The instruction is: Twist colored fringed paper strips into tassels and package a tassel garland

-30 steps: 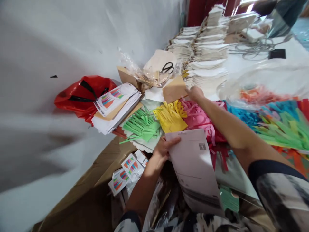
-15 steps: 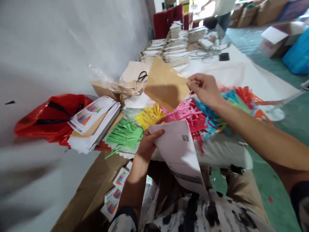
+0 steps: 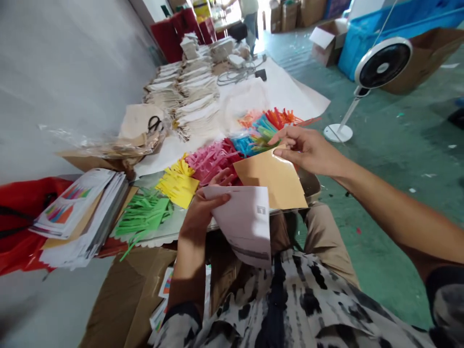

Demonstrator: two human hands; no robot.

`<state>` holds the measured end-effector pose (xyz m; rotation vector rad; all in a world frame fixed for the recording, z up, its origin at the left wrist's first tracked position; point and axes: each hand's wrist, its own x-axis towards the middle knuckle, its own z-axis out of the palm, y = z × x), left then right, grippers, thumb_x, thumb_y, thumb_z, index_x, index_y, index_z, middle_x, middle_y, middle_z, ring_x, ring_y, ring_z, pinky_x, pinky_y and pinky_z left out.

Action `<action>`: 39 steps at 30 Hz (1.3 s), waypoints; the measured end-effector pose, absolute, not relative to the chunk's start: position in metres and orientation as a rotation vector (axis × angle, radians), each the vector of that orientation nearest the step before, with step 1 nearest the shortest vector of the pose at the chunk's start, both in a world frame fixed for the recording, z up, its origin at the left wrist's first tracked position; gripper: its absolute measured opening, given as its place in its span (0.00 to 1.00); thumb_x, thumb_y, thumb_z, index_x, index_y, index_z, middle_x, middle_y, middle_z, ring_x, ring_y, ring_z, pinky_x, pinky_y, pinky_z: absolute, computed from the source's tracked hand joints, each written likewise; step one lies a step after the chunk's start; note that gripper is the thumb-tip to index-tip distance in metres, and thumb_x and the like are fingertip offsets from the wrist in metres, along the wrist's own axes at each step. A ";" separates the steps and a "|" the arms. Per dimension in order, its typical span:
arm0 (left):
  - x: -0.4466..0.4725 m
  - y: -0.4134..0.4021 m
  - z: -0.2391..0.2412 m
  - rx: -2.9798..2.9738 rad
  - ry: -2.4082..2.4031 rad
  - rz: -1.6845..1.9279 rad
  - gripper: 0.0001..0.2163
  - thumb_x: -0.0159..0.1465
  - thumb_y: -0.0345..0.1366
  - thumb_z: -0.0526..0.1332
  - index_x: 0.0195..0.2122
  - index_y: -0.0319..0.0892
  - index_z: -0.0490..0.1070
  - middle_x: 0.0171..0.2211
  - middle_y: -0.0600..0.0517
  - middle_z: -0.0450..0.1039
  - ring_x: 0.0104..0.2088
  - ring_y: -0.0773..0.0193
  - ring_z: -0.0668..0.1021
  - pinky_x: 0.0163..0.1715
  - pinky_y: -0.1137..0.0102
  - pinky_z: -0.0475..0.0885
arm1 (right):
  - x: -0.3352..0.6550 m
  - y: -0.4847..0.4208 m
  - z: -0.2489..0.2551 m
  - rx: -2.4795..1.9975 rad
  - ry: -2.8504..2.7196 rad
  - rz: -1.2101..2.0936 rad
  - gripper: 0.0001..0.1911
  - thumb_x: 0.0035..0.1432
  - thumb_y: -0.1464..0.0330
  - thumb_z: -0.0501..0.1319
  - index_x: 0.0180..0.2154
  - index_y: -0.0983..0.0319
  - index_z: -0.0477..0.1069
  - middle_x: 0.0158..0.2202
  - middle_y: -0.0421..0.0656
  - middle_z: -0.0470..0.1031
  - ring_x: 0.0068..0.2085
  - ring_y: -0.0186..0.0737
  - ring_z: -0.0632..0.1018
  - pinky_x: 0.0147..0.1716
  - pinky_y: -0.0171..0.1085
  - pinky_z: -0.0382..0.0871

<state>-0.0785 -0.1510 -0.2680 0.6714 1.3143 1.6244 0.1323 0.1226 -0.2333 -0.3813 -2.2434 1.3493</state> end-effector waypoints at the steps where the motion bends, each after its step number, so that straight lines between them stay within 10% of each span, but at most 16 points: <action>1: -0.072 -0.141 -0.269 0.731 1.298 1.590 0.21 0.56 0.41 0.84 0.51 0.48 0.88 0.70 0.44 0.77 0.70 0.44 0.78 0.65 0.56 0.79 | 0.137 0.122 -0.236 -0.390 -2.246 1.378 0.22 0.64 0.47 0.75 0.51 0.52 0.82 0.31 0.37 0.74 0.31 0.39 0.72 0.30 0.40 0.63; 9: -0.054 -0.084 -0.271 1.368 1.469 1.506 0.10 0.60 0.46 0.82 0.33 0.48 0.88 0.81 0.52 0.60 0.82 0.44 0.61 0.82 0.48 0.56 | 0.166 0.131 -0.250 -0.340 -2.248 1.385 0.17 0.65 0.49 0.75 0.41 0.55 0.81 0.32 0.37 0.78 0.32 0.36 0.74 0.32 0.38 0.66; 15: -0.037 -0.052 -0.277 1.180 1.264 1.258 0.17 0.53 0.48 0.85 0.32 0.42 0.87 0.58 0.44 0.83 0.52 0.53 0.84 0.52 0.63 0.79 | 0.179 0.138 -0.265 -0.326 -2.285 1.325 0.17 0.67 0.49 0.73 0.42 0.54 0.82 0.35 0.39 0.85 0.34 0.38 0.82 0.34 0.38 0.73; 20: -0.034 -0.040 -0.291 0.885 1.254 1.223 0.23 0.46 0.44 0.88 0.40 0.41 0.88 0.37 0.52 0.83 0.32 0.67 0.79 0.33 0.73 0.72 | 0.183 0.143 -0.286 -0.217 -2.361 0.910 0.14 0.75 0.51 0.67 0.43 0.51 0.86 0.41 0.39 0.89 0.34 0.38 0.85 0.35 0.38 0.75; 27: -0.036 -0.042 -0.299 0.774 1.272 1.186 0.26 0.46 0.46 0.88 0.44 0.40 0.89 0.33 0.52 0.84 0.30 0.66 0.79 0.31 0.73 0.72 | 0.182 0.145 -0.313 -0.171 -2.333 0.712 0.11 0.76 0.59 0.68 0.54 0.52 0.85 0.45 0.40 0.90 0.37 0.39 0.88 0.38 0.37 0.79; 39: -0.034 -0.044 -0.313 0.786 1.241 1.132 0.25 0.49 0.46 0.86 0.46 0.41 0.89 0.43 0.48 0.84 0.36 0.64 0.81 0.36 0.72 0.74 | 0.182 0.149 -0.326 -0.303 -2.357 0.724 0.12 0.77 0.57 0.62 0.43 0.55 0.79 0.36 0.42 0.84 0.35 0.42 0.82 0.37 0.41 0.74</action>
